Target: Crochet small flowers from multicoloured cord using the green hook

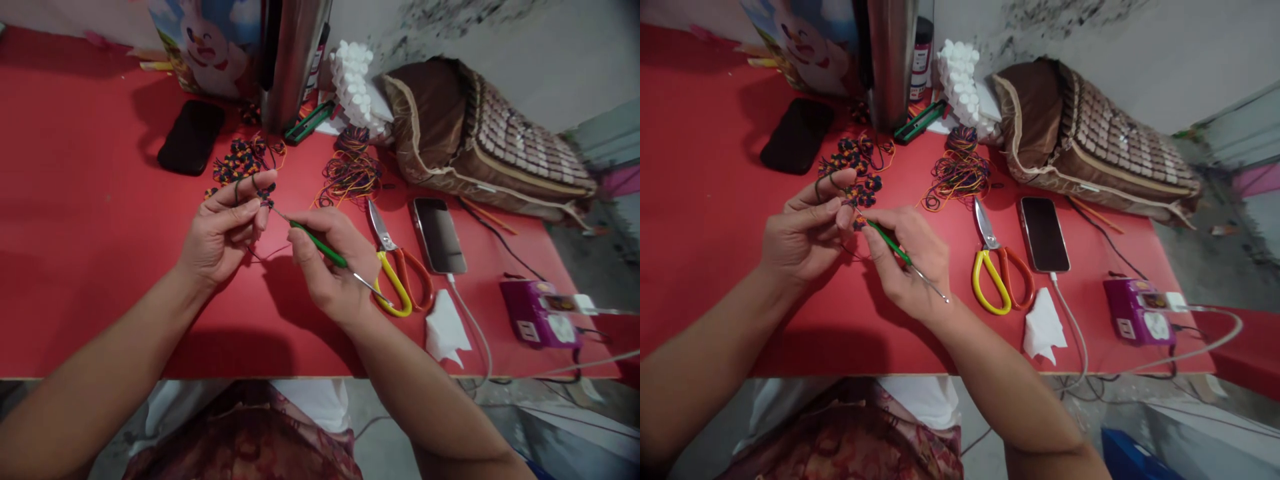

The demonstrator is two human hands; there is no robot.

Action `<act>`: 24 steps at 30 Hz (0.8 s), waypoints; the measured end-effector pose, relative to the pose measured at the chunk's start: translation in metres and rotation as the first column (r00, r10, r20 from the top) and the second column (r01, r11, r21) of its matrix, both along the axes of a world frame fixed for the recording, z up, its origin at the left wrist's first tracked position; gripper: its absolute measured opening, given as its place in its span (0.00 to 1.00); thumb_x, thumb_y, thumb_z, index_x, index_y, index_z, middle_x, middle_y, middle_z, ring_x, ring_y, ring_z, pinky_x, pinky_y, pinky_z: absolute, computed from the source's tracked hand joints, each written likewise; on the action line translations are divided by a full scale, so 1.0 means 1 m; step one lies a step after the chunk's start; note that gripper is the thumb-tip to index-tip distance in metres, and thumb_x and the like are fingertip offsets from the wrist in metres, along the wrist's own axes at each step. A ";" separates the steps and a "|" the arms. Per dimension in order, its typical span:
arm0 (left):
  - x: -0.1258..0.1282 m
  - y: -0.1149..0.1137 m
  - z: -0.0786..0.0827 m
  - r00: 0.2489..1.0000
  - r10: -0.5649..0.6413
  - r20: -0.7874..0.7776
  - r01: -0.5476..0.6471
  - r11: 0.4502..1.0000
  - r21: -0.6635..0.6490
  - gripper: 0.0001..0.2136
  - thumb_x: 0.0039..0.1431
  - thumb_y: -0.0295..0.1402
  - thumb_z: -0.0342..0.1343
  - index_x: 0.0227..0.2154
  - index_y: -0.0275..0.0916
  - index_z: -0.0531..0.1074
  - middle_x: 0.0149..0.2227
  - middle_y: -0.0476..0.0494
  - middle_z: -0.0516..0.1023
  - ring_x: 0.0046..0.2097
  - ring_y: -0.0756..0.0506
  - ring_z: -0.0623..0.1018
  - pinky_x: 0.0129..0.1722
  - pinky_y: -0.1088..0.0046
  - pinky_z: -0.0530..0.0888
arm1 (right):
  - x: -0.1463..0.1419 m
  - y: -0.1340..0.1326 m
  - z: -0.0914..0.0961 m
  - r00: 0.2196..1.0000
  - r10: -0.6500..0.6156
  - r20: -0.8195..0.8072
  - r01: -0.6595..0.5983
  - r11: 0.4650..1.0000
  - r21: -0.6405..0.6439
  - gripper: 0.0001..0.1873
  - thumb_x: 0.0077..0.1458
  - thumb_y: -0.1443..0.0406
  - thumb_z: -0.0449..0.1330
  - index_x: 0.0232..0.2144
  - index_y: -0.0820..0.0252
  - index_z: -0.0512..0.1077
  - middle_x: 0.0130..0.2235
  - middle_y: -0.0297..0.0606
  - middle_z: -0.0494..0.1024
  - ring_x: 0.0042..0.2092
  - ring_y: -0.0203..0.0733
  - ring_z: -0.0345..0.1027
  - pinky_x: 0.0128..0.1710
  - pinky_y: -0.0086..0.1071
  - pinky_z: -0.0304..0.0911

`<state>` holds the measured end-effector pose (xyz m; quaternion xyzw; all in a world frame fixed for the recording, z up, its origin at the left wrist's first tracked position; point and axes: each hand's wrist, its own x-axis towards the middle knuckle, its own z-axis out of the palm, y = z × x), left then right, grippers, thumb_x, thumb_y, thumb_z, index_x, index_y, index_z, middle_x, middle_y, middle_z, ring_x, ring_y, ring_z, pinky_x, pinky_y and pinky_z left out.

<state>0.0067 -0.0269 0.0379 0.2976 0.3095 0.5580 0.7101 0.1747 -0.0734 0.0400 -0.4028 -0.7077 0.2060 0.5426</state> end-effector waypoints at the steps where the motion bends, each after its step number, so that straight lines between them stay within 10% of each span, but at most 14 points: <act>1: -0.001 0.001 0.001 1.000 -0.001 0.004 0.001 1.000 -0.011 0.10 0.60 0.21 0.66 0.40 0.39 0.88 0.22 0.49 0.76 0.18 0.58 0.56 0.17 0.80 0.52 | 0.001 0.000 0.001 1.000 0.010 -0.029 -0.011 0.999 -0.036 0.07 0.72 0.66 0.63 0.48 0.56 0.81 0.41 0.38 0.86 0.41 0.40 0.80 0.46 0.38 0.75; 12: -0.006 0.000 0.000 0.970 -0.190 0.151 0.209 0.971 -0.118 0.11 0.57 0.19 0.60 0.39 0.33 0.86 0.19 0.48 0.72 0.18 0.58 0.56 0.19 0.82 0.49 | 0.018 0.018 0.002 0.878 0.085 -0.472 -0.258 0.913 -0.315 0.06 0.63 0.60 0.71 0.37 0.55 0.87 0.24 0.31 0.78 0.19 0.31 0.62 0.19 0.30 0.57; 24: -0.004 -0.005 0.003 0.908 -0.300 0.293 0.367 0.907 -0.206 0.14 0.61 0.18 0.52 0.36 0.32 0.84 0.17 0.51 0.67 0.18 0.55 0.56 0.19 0.82 0.59 | 0.020 0.025 0.005 0.775 0.147 -0.614 -0.423 0.843 -0.333 0.05 0.57 0.61 0.75 0.32 0.56 0.88 0.22 0.33 0.78 0.17 0.30 0.58 0.12 0.26 0.47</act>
